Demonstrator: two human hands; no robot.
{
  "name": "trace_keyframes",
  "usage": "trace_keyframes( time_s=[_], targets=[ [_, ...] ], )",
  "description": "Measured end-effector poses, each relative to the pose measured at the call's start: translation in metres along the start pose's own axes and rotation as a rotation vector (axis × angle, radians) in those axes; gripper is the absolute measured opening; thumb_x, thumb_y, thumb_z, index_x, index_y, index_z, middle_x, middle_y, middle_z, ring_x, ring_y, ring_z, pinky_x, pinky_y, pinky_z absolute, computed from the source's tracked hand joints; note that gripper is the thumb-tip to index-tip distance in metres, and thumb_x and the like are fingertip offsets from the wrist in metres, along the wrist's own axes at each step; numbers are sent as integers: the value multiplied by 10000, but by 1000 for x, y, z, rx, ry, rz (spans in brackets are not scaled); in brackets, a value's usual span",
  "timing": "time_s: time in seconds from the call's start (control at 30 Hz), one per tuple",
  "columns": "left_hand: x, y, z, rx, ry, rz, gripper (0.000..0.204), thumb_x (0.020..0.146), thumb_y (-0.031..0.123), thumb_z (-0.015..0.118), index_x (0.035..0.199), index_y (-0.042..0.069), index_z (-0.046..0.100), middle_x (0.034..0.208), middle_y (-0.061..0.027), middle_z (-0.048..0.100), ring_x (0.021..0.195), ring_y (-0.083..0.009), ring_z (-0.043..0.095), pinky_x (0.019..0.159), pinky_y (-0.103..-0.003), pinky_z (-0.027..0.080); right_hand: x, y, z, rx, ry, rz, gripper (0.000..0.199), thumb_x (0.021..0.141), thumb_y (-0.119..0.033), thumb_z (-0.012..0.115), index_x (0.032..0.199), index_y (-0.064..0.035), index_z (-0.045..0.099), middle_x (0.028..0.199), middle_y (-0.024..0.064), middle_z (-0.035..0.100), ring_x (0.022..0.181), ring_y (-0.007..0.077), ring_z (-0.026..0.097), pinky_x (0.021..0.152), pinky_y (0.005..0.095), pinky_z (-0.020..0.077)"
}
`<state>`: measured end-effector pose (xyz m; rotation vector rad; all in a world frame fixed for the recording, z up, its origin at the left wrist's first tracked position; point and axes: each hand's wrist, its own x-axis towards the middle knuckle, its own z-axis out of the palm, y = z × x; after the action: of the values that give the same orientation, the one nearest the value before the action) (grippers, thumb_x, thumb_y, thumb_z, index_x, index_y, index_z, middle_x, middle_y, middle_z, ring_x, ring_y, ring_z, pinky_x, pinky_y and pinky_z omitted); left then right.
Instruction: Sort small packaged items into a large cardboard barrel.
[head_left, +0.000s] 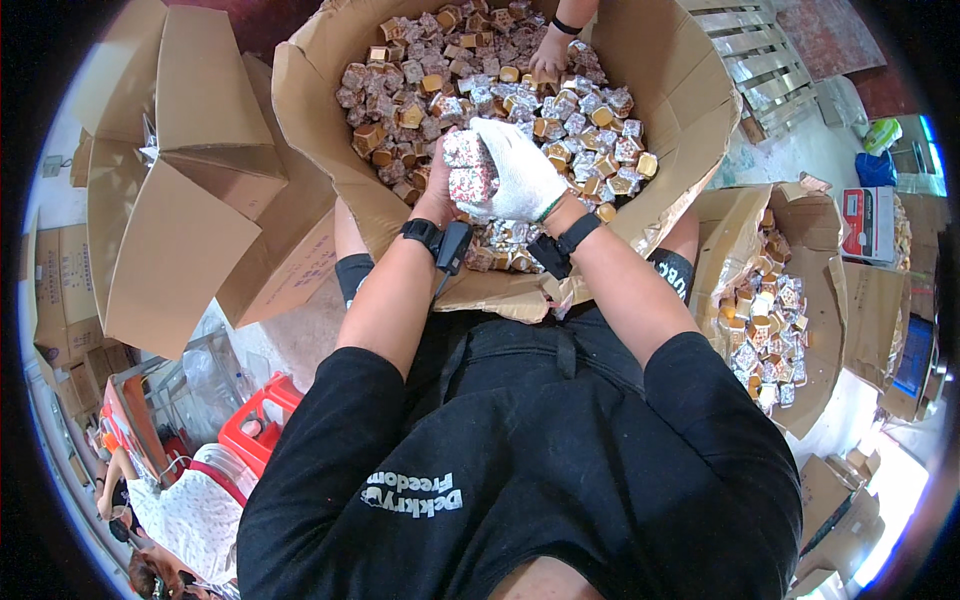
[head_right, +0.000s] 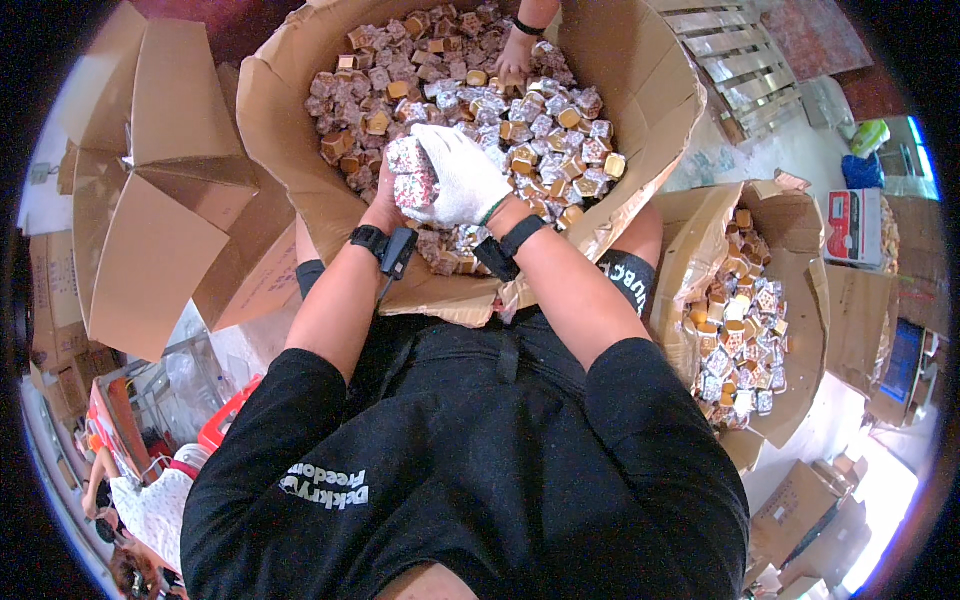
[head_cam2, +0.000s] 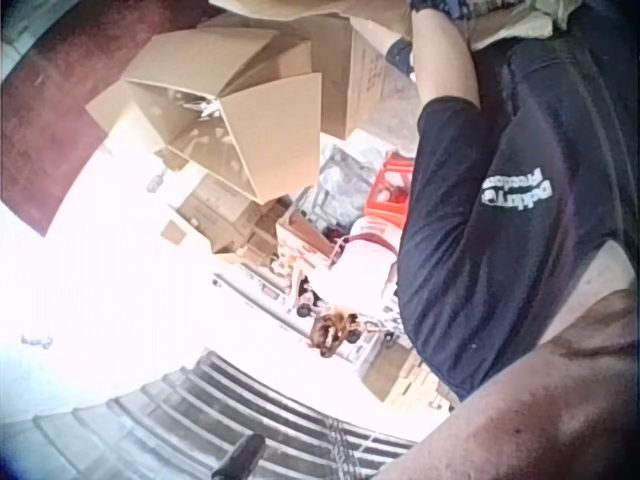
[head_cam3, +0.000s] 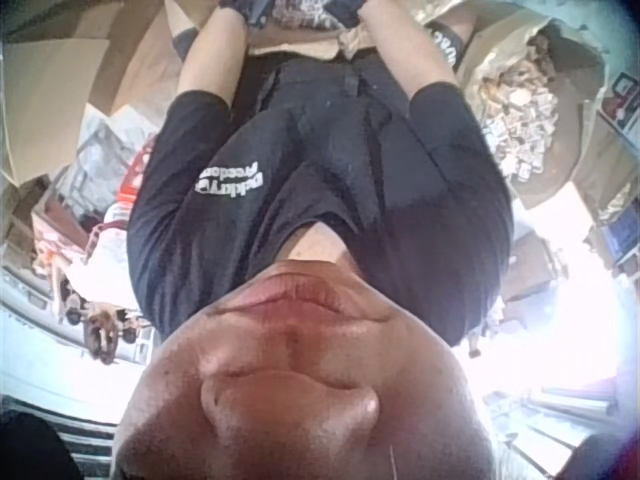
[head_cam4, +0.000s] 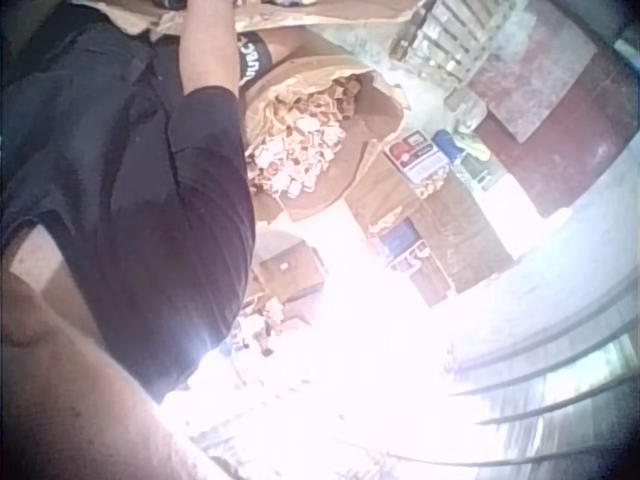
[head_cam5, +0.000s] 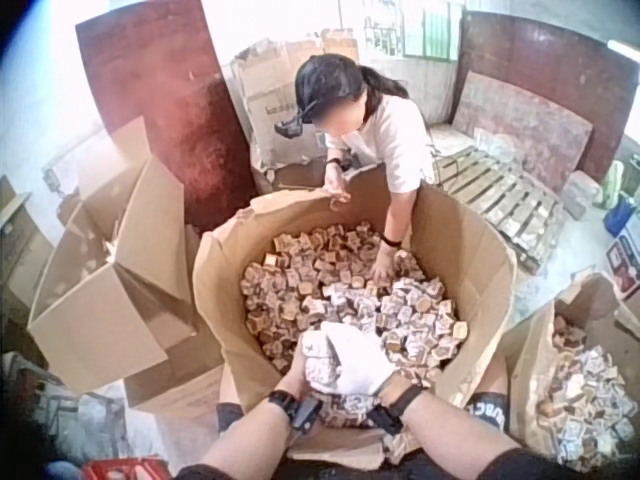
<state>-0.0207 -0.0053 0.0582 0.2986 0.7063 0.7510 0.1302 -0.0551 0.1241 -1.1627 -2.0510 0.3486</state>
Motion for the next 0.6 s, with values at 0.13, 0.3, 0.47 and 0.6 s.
trace_keyframes(
  time_s=[0.13, 0.3, 0.47, 0.6],
  targets=[
    [5, -1, -8, -43, 1, 5, 620, 952, 575, 420, 1280, 76, 584, 1241, -100, 643, 1112, -271, 625, 1004, -428, 482, 1, 0, 1, -2, 2, -7, 855, 677, -409, 789, 1329, 27, 447, 1285, 238, 528, 1197, 391, 505, 1046, 439, 401],
    [4, 0, -3, -4, -6, -7, 610, 953, 570, 427, 1274, 78, 587, 1228, -93, 651, 1104, -265, 629, 995, -427, 488, -2, 0, 3, 17, 9, 33, 914, 655, -416, 808, 1353, 27, 419, 1300, 243, 508, 1208, 400, 489, 1049, 443, 398],
    [1, -6, 12, -120, -72, 8, 666, 938, 617, 423, 1246, 45, 568, 1192, -129, 655, 1038, -245, 656, 909, -389, 532, 13, 4, -25, 33, 42, 175, 856, 599, -374, 858, 1265, -18, 457, 1200, 210, 550, 1142, 370, 539, 999, 429, 447],
    [1, -5, -9, 271, 44, -150, 633, 963, 580, 402, 1261, 29, 489, 1031, -107, 636, 856, -197, 643, 758, -342, 529, 19, -8, -115, 358, 614, 173, 605, 629, -69, 857, 1106, -50, 485, 1034, 101, 623, 936, 216, 619, 889, 329, 507]
  ],
)
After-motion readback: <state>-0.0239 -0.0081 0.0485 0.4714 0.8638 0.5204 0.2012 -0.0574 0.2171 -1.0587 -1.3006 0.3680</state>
